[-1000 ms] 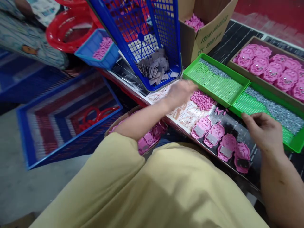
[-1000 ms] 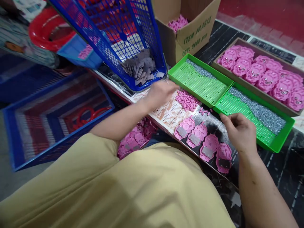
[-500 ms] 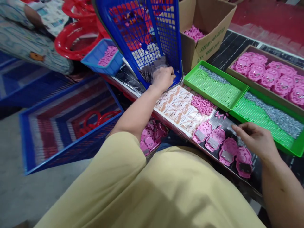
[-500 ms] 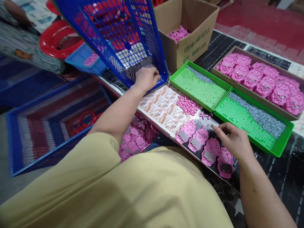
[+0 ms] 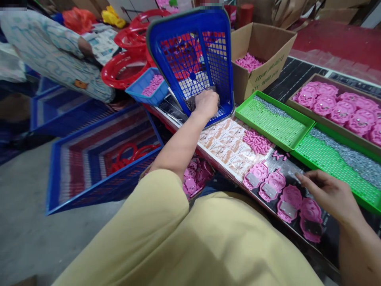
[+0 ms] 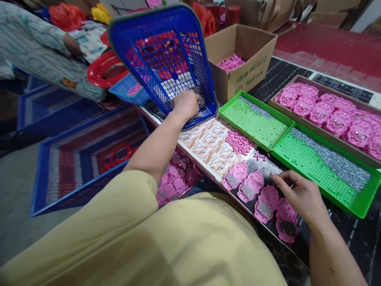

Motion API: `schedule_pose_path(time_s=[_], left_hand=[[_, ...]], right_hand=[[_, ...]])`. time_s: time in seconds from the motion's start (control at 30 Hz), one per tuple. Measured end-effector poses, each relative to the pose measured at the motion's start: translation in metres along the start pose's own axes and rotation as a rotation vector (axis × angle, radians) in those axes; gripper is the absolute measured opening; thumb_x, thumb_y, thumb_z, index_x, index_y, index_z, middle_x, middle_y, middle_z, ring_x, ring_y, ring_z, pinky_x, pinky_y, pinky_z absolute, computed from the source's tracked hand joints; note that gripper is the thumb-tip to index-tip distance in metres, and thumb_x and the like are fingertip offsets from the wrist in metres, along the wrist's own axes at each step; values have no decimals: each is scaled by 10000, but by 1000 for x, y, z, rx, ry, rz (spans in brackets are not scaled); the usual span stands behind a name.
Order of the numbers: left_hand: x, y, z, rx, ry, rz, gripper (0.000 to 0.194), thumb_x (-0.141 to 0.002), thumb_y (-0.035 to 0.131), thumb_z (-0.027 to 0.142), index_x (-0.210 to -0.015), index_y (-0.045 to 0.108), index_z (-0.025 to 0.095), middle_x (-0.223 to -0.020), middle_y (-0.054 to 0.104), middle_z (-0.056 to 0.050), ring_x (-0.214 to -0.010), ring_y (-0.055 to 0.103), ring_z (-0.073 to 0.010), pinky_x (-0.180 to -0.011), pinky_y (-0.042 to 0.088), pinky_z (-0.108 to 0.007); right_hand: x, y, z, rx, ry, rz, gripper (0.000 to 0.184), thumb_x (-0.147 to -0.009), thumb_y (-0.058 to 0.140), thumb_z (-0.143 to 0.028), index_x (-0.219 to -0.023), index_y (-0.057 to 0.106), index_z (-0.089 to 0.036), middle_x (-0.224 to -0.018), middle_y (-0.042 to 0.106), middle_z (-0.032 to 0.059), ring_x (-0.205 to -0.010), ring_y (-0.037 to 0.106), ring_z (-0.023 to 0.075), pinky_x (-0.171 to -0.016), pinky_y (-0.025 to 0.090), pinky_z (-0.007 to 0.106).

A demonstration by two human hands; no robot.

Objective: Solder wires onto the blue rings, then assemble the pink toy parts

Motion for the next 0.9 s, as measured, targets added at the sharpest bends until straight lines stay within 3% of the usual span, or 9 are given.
schedule_pose_path(time_s=[0.13, 0.23, 0.43, 0.6, 0.73, 0.9], left_hand=[[15, 6, 29, 106, 229, -55, 295, -884, 531, 218, -1025, 788, 244, -1060, 763, -66, -1024, 681, -266, -889, 546, -409], [24, 9, 46, 128, 319, -121, 309, -902, 520, 228, -1067, 780, 244, -1112, 762, -62, -1050, 683, -255, -891, 538, -383], [33, 17, 52, 195, 507, -251, 290, -885, 562, 199, -1081, 775, 222, -1094, 766, -41, -1082, 682, -211, -954, 499, -315], [57, 27, 64, 201, 568, -296, 303, -927, 604, 297, -1191, 718, 201, -1207, 708, -93, -1173, 643, -250, -999, 485, -362], [66, 33, 74, 157, 524, -280, 293, -969, 525, 284, -1172, 711, 185, -1199, 696, -114, -1177, 636, -272, -965, 505, -388], [62, 41, 80, 139, 515, -208, 331, -972, 439, 241, -1076, 741, 154, -1108, 715, -144, -1081, 658, -298, -900, 525, -421]], right_hand=[[3, -3, 3, -14, 0, 14, 521, -649, 620, -752, -676, 682, -235, -651, 694, 61, -537, 589, 212, -516, 461, 353], [5, -4, 2, -32, -9, -5, 567, -669, 623, -783, -685, 679, -219, -644, 688, 68, -540, 587, 199, -533, 468, 343], [10, -2, 7, -57, 5, 7, 521, -683, 637, -724, -697, 681, -204, -673, 698, 69, -563, 587, 181, -527, 461, 320], [4, -1, 13, -11, -59, 66, 398, -760, 650, -600, -871, 749, -232, -831, 754, 64, -625, 631, 189, -599, 500, 327], [-15, 8, -1, 215, -292, 86, 320, -894, 563, -442, -1015, 770, -229, -1006, 754, 95, -839, 689, 235, -746, 522, 358], [-42, 28, -39, 735, -377, -154, 346, -953, 425, -216, -1071, 748, -177, -1105, 715, 148, -937, 662, 266, -583, 403, 326]])
Point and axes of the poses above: each hand's wrist, its own x-axis away from the middle knuckle, its own y-axis out of the palm, z = x × y, the point moved 1 cm from there along -x, towards the middle knuckle
